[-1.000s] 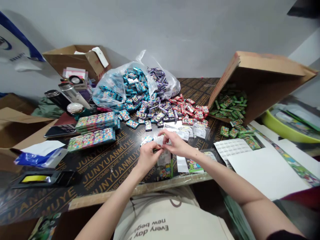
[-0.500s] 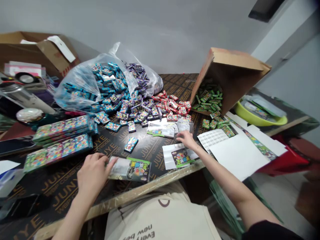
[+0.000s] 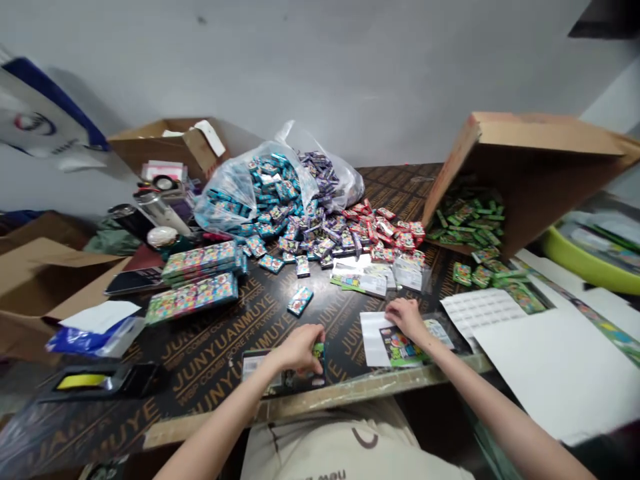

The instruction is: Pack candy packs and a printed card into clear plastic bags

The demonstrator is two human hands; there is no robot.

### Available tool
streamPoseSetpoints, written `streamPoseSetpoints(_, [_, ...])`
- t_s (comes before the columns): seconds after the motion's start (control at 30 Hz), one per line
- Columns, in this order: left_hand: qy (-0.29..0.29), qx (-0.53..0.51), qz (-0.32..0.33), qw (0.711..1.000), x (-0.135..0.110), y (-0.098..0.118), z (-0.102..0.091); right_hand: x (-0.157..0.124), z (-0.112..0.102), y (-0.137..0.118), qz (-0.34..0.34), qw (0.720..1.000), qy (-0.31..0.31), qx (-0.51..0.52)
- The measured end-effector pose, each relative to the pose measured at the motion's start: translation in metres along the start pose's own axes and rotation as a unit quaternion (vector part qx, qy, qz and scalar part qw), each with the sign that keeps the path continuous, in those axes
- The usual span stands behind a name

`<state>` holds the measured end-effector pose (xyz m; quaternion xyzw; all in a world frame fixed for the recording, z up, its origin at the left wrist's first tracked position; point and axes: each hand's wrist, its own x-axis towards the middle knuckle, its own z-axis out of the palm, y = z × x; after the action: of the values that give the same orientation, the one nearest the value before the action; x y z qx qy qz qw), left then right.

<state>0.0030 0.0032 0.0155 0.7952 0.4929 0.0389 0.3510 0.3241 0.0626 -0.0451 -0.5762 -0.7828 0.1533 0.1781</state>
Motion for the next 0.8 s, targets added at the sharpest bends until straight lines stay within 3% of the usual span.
streamPoseSetpoints(0.07, [0.053, -0.091, -0.007, 0.994, -0.002, 0.004, -0.015, 0.0, 0.004, 0.004, -0.002, 1.0, 0.005, 0.0])
streamPoseSetpoints(0.2, [0.247, -0.199, 0.025, 0.948, -0.011, 0.01, -0.049, -0.001, 0.01, 0.008, 0.007, 1.0, 0.006, -0.001])
streamPoseSetpoints(0.33, [0.332, -0.238, 0.039, 0.912, -0.018, 0.006, -0.055, -0.006, 0.017, 0.009, 0.007, 0.999, 0.041, -0.012])
streamPoseSetpoints(0.5, [0.336, -0.274, 0.016, 0.901, -0.016, 0.004, -0.042, -0.013, 0.023, 0.006, 0.005, 0.996, 0.083, -0.014])
streamPoseSetpoints(0.8, [0.235, -0.387, -0.042, 0.891, -0.017, 0.017, -0.07, -0.01, 0.022, 0.011, -0.027, 0.994, 0.097, -0.038])
